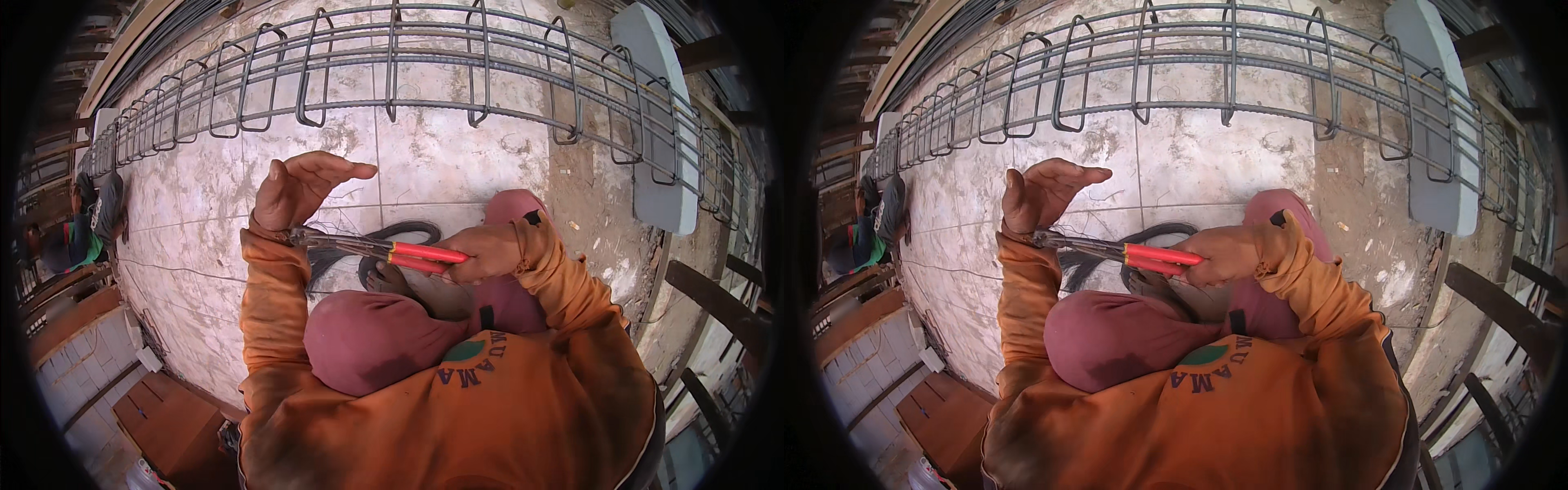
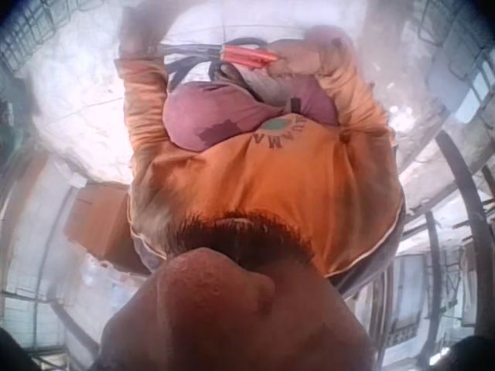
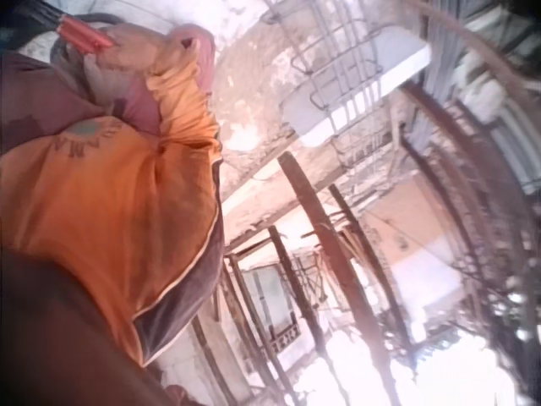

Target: The person assembles a metal rebar cage by hand, twisting wire around intersecting metal bars to secure them and using pliers to tighten and cut the wire.

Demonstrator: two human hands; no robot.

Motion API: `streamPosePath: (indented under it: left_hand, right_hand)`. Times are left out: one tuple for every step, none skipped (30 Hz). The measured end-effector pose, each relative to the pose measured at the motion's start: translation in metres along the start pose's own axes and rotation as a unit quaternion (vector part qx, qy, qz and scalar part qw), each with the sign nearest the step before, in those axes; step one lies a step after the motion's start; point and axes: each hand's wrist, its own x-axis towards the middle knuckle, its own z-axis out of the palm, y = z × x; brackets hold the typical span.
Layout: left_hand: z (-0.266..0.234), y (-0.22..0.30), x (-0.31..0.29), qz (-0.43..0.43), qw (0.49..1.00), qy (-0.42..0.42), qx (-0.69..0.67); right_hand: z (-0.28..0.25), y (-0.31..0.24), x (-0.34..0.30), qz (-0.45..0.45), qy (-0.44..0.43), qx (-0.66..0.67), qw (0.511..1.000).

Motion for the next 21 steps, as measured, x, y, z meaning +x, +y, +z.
streamPosePath:
  left_hand:
    - [0.003,-0.021,-0.008,0.012,0.997,0.011,-0.073]
    - [0.008,-0.036,-0.017,0.02,0.986,0.018,-0.164]
    - [0.008,-0.05,-0.02,0.04,0.973,-0.011,-0.225]
    - [0.007,-0.058,-0.025,0.055,0.961,-0.02,-0.271]
    - [0.009,-0.061,-0.03,0.071,0.947,-0.029,-0.312]
    - [0.009,-0.068,-0.035,0.053,0.943,-0.012,-0.33]
    - [0.007,-0.076,-0.042,0.036,0.937,0.005,-0.347]
    - [0.004,-0.083,-0.049,0.018,0.932,0.022,-0.362]
    - [0.001,-0.09,-0.059,0.01,0.942,0.056,-0.33]
    - [-0.002,-0.098,-0.069,0.003,0.95,0.091,-0.298]
    - [-0.002,-0.104,-0.079,-0.009,0.954,0.13,-0.27]
    - [-0.003,-0.104,-0.086,-0.055,0.951,0.148,-0.265]
    - [-0.011,-0.107,-0.093,-0.022,0.959,0.129,-0.25]
    - [-0.004,-0.103,-0.092,-0.008,0.955,0.131,-0.264]
    - [0.004,-0.09,-0.091,0.007,0.953,0.134,-0.273]
    - [0.004,-0.089,-0.093,0.0,0.959,0.143,-0.243]
    - [0.002,-0.089,-0.094,-0.017,0.971,0.154,-0.183]
    - [0.002,-0.09,-0.094,-0.034,0.978,0.165,-0.123]
    - [0.004,-0.091,-0.094,-0.052,0.981,0.174,-0.061]
    - [0.012,-0.084,-0.09,-0.096,0.974,0.203,-0.027]
    - [0.014,-0.086,-0.087,-0.117,0.97,0.213,-0.018]
  right_hand:
    - [0.0,-0.003,0.003,0.006,0.0,0.007,1.0]
    - [-0.001,0.006,0.011,-0.022,0.001,0.025,0.999]
    - [-0.001,0.006,0.015,0.001,0.007,-0.003,1.0]
    - [-0.001,0.004,0.019,0.023,0.013,-0.031,0.999]
    - [-0.001,0.002,0.023,0.042,0.017,-0.062,0.997]
    - [-0.001,0.002,0.026,0.054,0.012,-0.05,0.997]
    - [0.0,0.005,0.029,0.067,0.008,-0.039,0.997]
    - [0.0,0.006,0.029,0.077,0.003,-0.029,0.997]
    - [0.003,0.006,0.03,0.057,0.033,-0.006,0.998]
    - [0.007,0.005,0.03,0.036,0.062,0.016,0.997]
    - [0.01,0.009,0.032,0.019,0.09,0.045,0.995]
    - [0.009,0.014,0.036,0.019,0.102,0.041,0.994]
    - [0.003,0.019,0.041,0.019,0.115,0.036,0.993]
    - [0.001,0.024,0.044,0.024,0.13,0.035,0.991]
    - [0.001,0.024,0.047,0.025,0.146,0.03,0.988]
    - [0.002,0.023,0.05,0.026,0.163,0.026,0.986]
    - [0.002,0.02,0.054,0.024,0.181,0.019,0.983]
    - [0.004,0.017,0.057,0.021,0.199,0.012,0.98]
    - [0.005,0.016,0.06,0.021,0.214,0.003,0.977]
    - [0.006,0.016,0.063,0.021,0.231,-0.008,0.973]
    - [0.007,0.016,0.066,0.02,0.247,-0.018,0.969]
